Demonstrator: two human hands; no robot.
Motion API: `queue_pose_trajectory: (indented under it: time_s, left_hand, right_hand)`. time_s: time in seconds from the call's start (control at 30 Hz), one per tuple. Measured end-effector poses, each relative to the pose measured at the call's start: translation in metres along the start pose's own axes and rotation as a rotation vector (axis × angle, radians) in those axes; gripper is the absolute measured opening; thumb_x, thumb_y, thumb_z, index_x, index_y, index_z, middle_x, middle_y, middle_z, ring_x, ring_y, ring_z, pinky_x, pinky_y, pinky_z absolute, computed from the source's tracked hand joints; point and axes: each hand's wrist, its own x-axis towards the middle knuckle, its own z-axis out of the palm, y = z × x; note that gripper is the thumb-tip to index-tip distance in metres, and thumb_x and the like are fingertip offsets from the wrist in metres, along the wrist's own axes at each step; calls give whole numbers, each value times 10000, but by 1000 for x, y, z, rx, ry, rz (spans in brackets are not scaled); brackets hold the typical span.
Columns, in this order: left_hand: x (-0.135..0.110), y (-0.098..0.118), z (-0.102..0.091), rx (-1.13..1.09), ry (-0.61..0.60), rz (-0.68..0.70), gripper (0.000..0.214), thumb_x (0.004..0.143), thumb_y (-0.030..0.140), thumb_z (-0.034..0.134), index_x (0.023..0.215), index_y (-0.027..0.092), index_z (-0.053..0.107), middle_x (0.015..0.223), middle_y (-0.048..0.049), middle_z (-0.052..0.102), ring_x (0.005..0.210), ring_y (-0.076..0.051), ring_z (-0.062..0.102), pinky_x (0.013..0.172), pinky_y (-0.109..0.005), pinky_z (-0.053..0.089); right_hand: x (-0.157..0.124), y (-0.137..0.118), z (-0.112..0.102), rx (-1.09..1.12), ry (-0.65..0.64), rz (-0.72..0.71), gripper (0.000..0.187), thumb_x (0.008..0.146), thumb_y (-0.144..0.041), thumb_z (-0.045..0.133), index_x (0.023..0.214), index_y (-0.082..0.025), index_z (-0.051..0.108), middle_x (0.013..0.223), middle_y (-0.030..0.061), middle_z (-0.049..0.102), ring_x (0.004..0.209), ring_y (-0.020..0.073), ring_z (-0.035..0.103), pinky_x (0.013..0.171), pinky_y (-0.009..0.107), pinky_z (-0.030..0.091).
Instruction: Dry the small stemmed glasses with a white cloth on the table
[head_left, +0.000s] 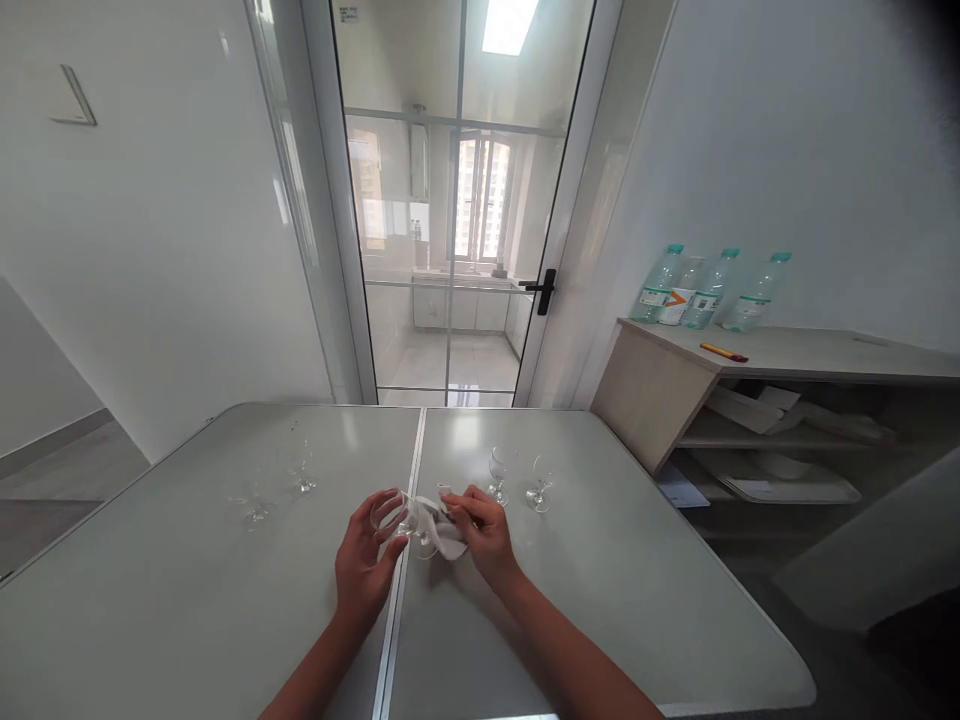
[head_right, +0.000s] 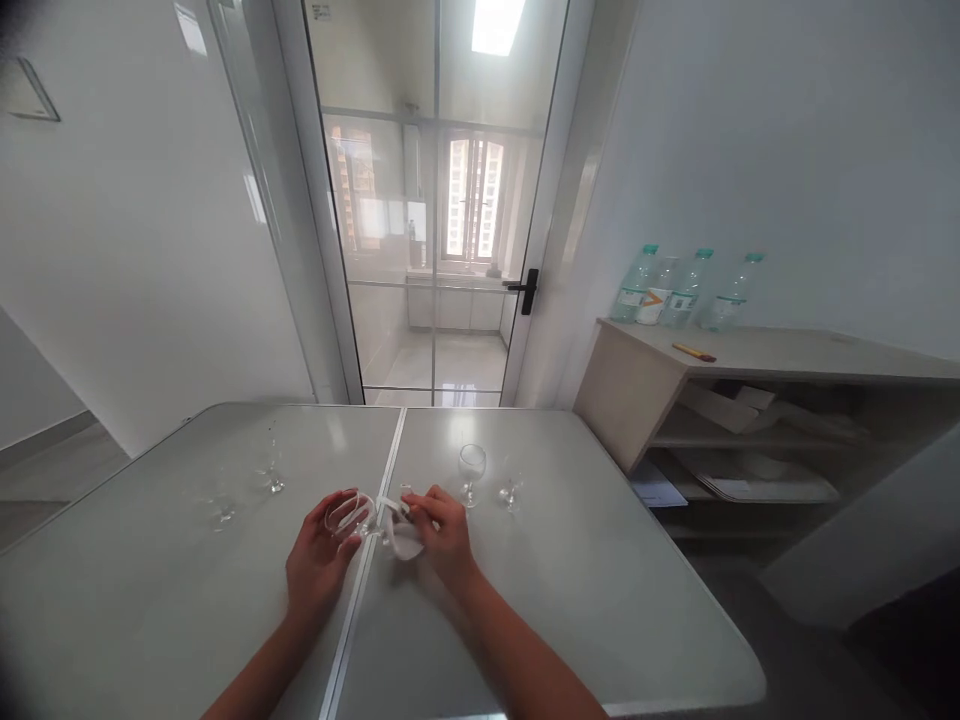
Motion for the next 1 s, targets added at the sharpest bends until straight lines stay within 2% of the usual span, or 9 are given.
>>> queue_pose_trajectory:
  time_s: [0.1,0.17,0.27,0.33,0.47,0.63,0.77,0.9,1.0]
  left_hand:
    - [1,0,3,-80,-21,-58,540,867,330,765,1353,261,542,1402,-137,582,1278,-326,620,1046,-540,561]
    - [0,1,4,-114,-39,-57,541,870,331,762,1358,250,543,1399,-144,583,1303,-327,598,1085,-550,526]
    - [-2,1,5,-161,-107,-44,566,856,347,776,1363,239,548,1396,-154,590,1319,-338,582,1116,-564,493]
    - [-4,1,6,-170,-158,-44,579,857,373,774,1372,236,546,1393,-164,597,1308,-345,591,1113,-564,495]
    - [-4,2,7,-137,-181,-33,602,854,407,771,1386,230,550,1383,-170,612,1304,-347,595,1124,-553,485]
    - [0,-1,3,-194,-211,-70,621,862,482,746,1399,234,557,1389,-169,605,1300,-348,598,1121,-572,483]
    - [1,-2,-1,-189,-229,-81,621,858,464,754,1398,229,557,1391,-170,600,1313,-351,586,1121,-586,476]
    - [4,1,0,-134,-112,-18,572,861,396,764,1374,248,558,1390,-141,596,1319,-313,581,1155,-564,445]
    - [6,1,1,-71,-4,45,562,823,313,808,1332,258,577,1364,-109,610,1294,-281,599,1174,-550,431]
  right_hand:
    - [-7,-2,13,167,-142,64,228,952,-388,612,1012,-234,769,894,31,558,752,162,535,677,301,452]
    - [-13,-3,23,177,-201,110,245,907,-308,647,1144,-250,675,957,25,570,751,158,534,677,289,462]
    - [-18,-6,34,-33,-188,69,456,842,-199,653,1283,-257,556,1117,61,594,883,188,562,821,332,485]
    - [-19,-7,36,-177,-222,11,387,837,-162,623,1216,-235,595,1163,81,608,983,212,564,929,367,452]
    - [-15,-9,31,-68,-323,116,75,864,-222,603,927,-203,638,879,21,632,811,177,543,800,303,438]
    - [-12,-5,33,426,-380,468,259,754,-428,725,787,-183,649,654,-26,523,588,122,407,571,254,352]
    - [-10,-2,35,491,-215,506,154,674,-308,719,679,-177,639,621,-11,528,565,124,411,551,262,345]
    - [-1,-7,14,378,42,281,154,707,-199,614,832,-192,703,967,57,672,855,189,571,727,284,435]
    - [4,-11,-4,235,45,242,190,713,-162,515,851,-204,639,766,3,604,666,144,515,629,259,404]
